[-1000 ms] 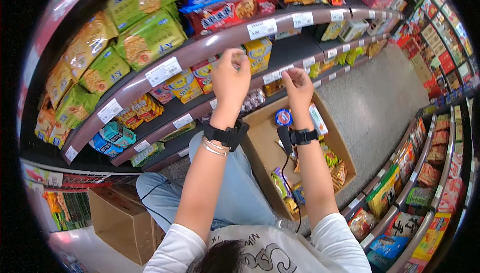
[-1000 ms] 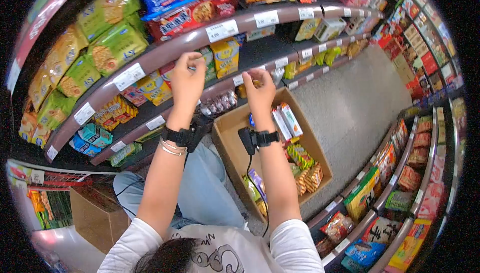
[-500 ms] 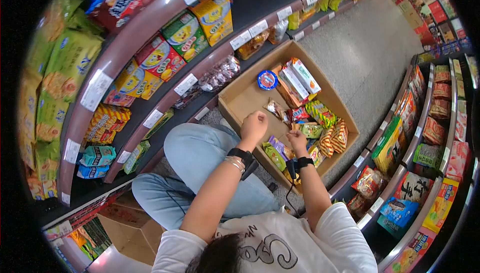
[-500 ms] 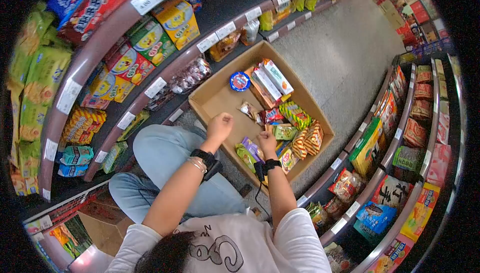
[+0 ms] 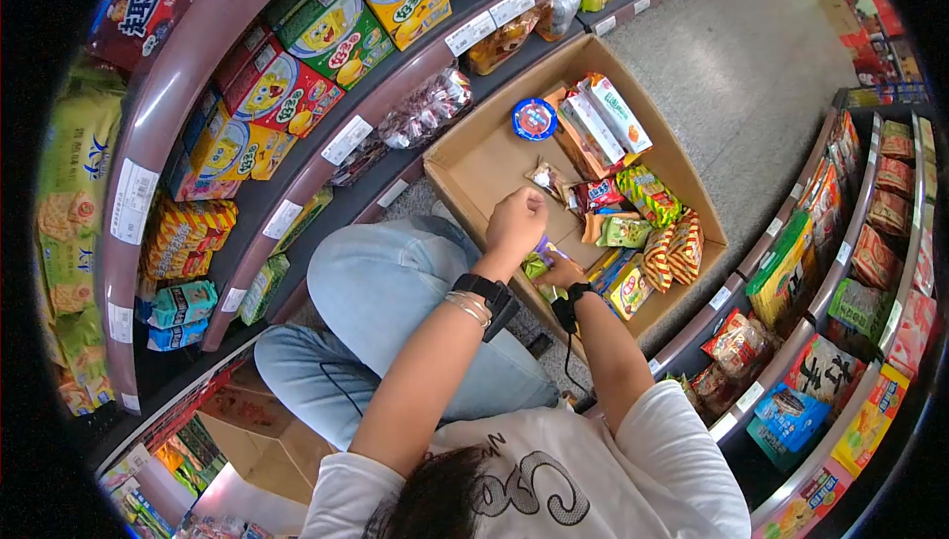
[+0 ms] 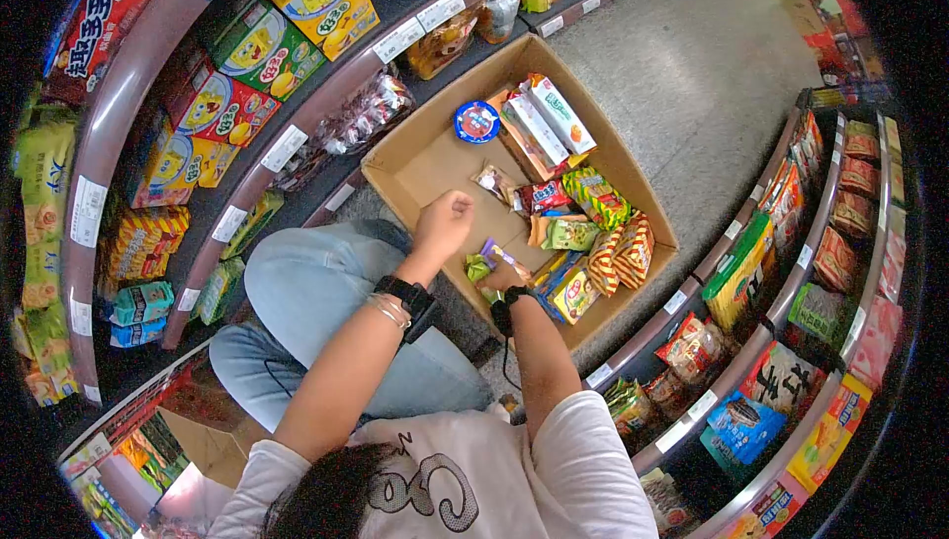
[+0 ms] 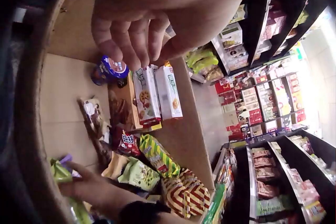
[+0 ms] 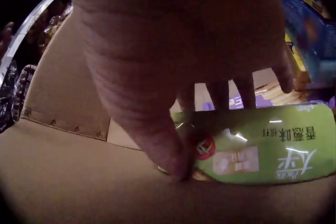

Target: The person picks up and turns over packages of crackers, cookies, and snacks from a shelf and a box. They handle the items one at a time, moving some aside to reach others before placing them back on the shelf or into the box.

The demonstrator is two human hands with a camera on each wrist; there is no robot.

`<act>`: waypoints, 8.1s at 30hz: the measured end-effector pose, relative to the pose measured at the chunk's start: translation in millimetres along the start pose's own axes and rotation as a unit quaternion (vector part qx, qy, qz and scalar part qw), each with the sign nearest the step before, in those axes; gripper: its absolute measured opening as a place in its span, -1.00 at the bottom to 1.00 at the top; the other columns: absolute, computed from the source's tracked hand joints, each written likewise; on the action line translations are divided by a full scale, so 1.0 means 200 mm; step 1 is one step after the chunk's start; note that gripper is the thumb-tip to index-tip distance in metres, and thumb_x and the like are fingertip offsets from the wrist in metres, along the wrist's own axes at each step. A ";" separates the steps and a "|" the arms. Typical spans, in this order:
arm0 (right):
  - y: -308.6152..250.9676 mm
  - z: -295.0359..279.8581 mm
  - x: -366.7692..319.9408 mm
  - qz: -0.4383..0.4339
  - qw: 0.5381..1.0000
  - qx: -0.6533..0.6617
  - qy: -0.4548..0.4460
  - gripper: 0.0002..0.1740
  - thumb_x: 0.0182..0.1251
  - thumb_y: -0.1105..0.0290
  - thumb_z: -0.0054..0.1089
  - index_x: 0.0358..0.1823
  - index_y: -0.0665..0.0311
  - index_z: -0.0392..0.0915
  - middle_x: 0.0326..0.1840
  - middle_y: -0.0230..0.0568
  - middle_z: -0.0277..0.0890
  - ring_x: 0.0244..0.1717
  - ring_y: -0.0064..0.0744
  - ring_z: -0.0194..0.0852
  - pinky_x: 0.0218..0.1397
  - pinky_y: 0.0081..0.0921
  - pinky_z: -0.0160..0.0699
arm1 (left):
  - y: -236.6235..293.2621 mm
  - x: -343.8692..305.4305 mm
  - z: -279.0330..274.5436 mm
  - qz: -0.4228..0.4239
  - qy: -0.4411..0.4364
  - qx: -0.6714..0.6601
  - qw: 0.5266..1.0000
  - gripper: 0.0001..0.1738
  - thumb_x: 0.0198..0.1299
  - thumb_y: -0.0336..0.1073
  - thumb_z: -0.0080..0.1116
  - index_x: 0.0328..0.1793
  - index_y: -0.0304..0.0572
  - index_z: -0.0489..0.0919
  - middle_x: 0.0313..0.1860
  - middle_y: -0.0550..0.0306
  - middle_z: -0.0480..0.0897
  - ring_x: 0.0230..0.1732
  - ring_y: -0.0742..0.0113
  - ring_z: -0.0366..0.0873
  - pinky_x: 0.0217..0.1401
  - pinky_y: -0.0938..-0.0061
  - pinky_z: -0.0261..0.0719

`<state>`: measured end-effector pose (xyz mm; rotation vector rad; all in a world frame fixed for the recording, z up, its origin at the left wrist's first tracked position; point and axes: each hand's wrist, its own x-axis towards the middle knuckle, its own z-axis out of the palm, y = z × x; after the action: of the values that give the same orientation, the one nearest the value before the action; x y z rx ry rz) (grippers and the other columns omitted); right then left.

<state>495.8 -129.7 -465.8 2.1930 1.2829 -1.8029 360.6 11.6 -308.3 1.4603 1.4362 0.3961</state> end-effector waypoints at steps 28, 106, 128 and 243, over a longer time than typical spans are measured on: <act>0.09 -0.09 0.24 0.048 0.983 -0.172 -0.029 -0.34 -0.18 0.08 0.44 0.04 0.16 0.62 0.00 -0.02 0.62 -0.08 -0.15 0.64 -0.01 -0.34 0.61 | -0.11 0.02 0.04 -0.013 -0.060 0.074 0.995 -0.74 0.13 -0.16 0.10 -0.11 -0.08 0.61 -0.19 0.06 0.71 -0.11 0.03 0.65 -0.05 0.20 0.60; -2.16 0.39 -1.43 -0.415 0.790 0.426 -0.145 -0.46 0.35 0.38 0.14 0.30 0.32 0.20 0.19 -0.12 0.43 0.14 -0.26 0.51 0.09 -0.22 0.61 | -0.22 -1.39 -1.65 0.218 0.283 -0.582 0.731 -0.42 0.23 -0.44 0.21 0.37 -0.25 0.29 0.19 0.12 0.49 0.17 0.35 0.48 0.16 0.36 0.54; -2.07 0.41 -1.59 -0.691 0.722 -0.013 -0.012 -0.39 0.29 0.17 0.18 0.37 0.07 0.34 0.61 0.03 -0.23 0.60 0.17 -0.49 0.50 0.13 -0.51 | -0.18 -1.35 -1.55 0.309 0.107 -0.570 0.754 -0.02 0.08 -0.02 0.39 0.50 -0.25 0.09 0.39 0.05 0.31 0.38 0.24 0.28 0.38 0.26 0.30; -2.99 0.44 -1.65 -0.731 0.583 0.127 0.330 -0.86 0.14 0.37 0.29 -0.36 0.26 0.54 -0.35 -0.16 0.54 -0.29 -0.15 0.52 -0.16 -0.28 0.46 | 0.30 -1.39 -2.36 0.270 0.695 -0.086 0.660 -0.58 0.17 -0.38 0.24 0.15 -0.23 0.44 -0.01 0.10 0.54 -0.16 0.40 0.52 -0.15 0.52 0.51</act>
<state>72.5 35.1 52.1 1.7838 4.0490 -0.9870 -48.4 -26.6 58.7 1.3274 1.8652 2.3608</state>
